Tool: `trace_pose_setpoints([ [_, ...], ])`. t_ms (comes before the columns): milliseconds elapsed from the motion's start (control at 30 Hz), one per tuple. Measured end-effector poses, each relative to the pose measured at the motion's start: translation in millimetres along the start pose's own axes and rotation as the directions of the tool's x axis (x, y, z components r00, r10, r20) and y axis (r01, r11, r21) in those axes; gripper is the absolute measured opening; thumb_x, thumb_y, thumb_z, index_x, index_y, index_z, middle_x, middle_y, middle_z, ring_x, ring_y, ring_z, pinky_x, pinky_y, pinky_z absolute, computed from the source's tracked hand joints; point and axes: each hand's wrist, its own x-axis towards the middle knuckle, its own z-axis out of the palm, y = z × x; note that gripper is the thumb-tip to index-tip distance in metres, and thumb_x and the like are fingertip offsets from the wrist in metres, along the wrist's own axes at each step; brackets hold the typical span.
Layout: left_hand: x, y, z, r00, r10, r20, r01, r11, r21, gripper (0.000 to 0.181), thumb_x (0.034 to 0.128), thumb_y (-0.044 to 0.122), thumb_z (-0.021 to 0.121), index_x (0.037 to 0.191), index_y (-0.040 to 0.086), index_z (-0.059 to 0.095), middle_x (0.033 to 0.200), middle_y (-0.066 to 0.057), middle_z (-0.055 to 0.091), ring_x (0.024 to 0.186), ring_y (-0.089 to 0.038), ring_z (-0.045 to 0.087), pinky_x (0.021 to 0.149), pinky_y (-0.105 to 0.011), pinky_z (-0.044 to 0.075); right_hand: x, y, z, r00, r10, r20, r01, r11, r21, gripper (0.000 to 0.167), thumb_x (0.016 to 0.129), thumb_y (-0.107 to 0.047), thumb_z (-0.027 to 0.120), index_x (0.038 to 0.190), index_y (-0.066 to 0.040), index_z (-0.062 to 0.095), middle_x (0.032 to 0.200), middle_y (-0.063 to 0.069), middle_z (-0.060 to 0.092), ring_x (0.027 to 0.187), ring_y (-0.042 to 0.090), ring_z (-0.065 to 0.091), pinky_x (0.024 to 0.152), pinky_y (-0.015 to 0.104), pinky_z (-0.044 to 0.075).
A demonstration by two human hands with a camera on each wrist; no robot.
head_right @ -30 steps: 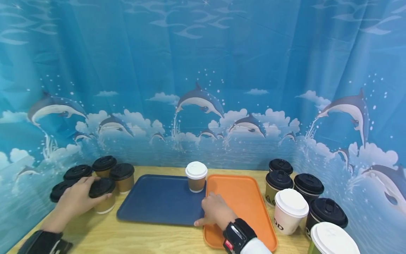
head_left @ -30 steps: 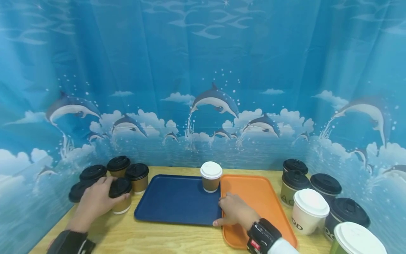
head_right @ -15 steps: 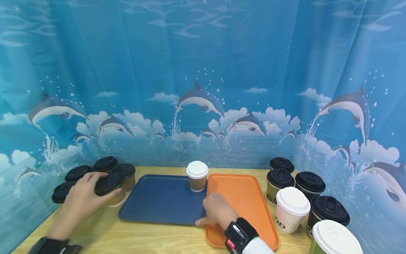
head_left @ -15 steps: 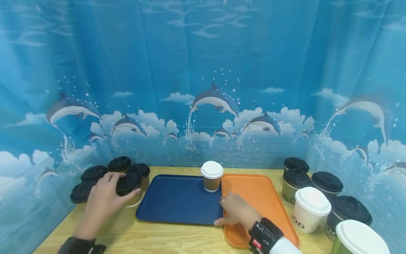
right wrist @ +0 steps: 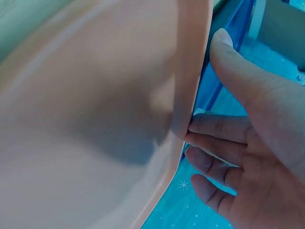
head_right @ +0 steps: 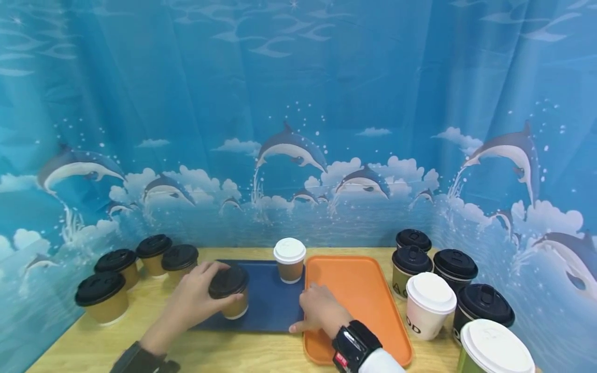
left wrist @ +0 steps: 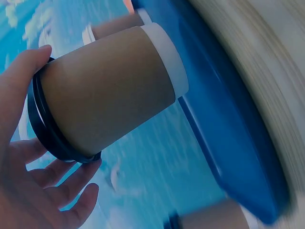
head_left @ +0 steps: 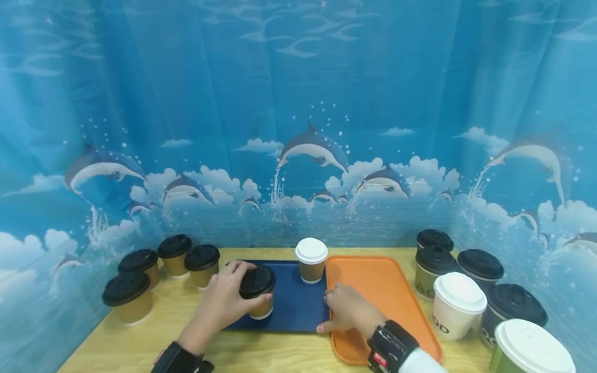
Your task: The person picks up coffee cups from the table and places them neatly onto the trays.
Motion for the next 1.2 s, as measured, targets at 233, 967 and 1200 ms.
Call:
trace_pose_setpoints([
  [233,13.1,34.8,25.0,0.997,0.064,0.043,-0.06,0.995,-0.078,0.078,0.0722,0.08,0.071,0.121,0.019,0.068,0.113,-0.002,0.064,0.101,-0.024,0.063,0.078,-0.046,0.051,1.2,2,-1,1.0,0.005,0.027,-0.006,0.999,0.034,0.065,0.077,-0.06,0.081,0.111,-0.005,0.074,0.097,0.006,0.067,0.089,0.022,0.06,0.084,0.042,0.052],
  [967,17.7,78.7,60.6,0.991,0.114,0.064,-0.104,0.984,-0.141,0.072,0.0755,0.068,0.078,0.124,0.016,0.064,0.116,-0.007,0.062,0.105,-0.028,0.062,0.083,-0.049,0.055,-3.9,5,1,0.998,-0.058,-0.039,0.06,0.997,0.051,0.06,0.077,-0.058,0.082,0.113,-0.01,0.076,0.093,0.003,0.069,0.087,0.022,0.062,0.081,0.044,0.055],
  [1200,17.7,84.9,61.4,0.99,0.124,0.065,-0.118,0.988,-0.098,0.077,0.0733,0.071,0.078,0.124,0.016,0.061,0.105,-0.005,0.061,0.095,-0.023,0.063,0.076,-0.044,0.055,-5.4,5,3,0.996,-0.059,-0.063,0.064,0.995,0.077,0.06,0.076,-0.056,0.084,0.113,-0.01,0.075,0.092,0.004,0.067,0.085,0.022,0.062,0.079,0.043,0.055],
])
